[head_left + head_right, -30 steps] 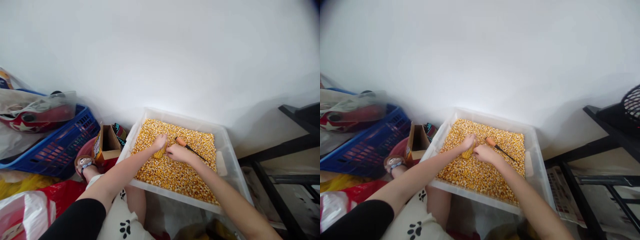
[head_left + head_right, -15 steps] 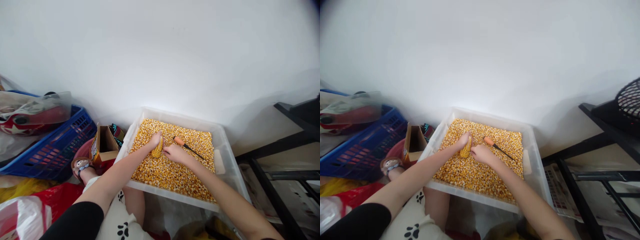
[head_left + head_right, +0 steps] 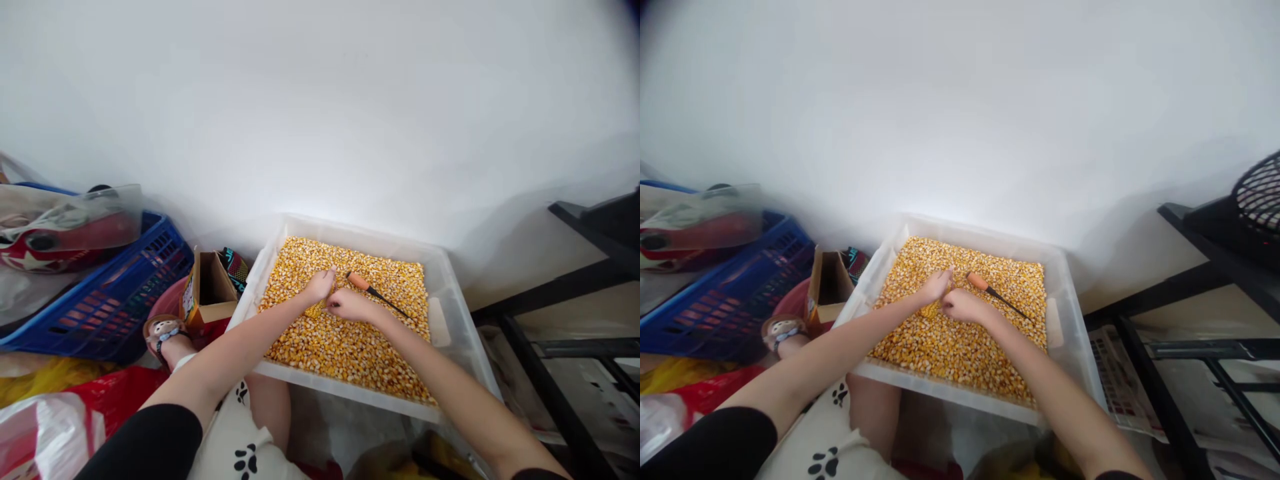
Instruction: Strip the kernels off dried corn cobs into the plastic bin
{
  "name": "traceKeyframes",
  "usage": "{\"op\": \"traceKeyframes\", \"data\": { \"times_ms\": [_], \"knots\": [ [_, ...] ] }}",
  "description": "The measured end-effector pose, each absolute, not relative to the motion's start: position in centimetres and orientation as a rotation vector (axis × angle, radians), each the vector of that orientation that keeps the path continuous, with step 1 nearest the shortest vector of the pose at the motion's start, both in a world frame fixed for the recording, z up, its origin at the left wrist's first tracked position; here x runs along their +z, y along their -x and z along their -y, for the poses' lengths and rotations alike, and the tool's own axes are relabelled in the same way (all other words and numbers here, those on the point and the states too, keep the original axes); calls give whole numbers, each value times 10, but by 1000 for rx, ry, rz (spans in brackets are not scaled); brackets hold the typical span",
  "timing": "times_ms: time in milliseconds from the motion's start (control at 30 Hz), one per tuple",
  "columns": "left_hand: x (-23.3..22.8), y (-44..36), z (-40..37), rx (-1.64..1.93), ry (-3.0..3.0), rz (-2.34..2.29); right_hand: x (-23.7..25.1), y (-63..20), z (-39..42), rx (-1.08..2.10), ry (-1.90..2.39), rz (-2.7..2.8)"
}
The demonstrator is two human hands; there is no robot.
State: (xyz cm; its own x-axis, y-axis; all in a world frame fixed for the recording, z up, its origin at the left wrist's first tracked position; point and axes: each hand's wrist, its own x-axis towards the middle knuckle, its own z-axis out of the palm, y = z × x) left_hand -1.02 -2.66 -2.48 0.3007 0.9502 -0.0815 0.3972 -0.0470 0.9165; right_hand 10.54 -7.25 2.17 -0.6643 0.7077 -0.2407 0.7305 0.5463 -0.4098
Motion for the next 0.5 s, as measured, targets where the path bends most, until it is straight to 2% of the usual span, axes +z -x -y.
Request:
{"op": "traceKeyframes", "data": {
  "times_ms": [100,333,500],
  "knots": [
    [-25,8,29,687,-1680,-1206,21,-107,72,-854,-1258,-2676],
    [-20,19,16,778,-1093,-1213,35,-95,86,-507,-1340,-2650],
    [-19,22,11,775,-883,-1205,42,-93,91,-380,-1398,-2585]
  ]
}}
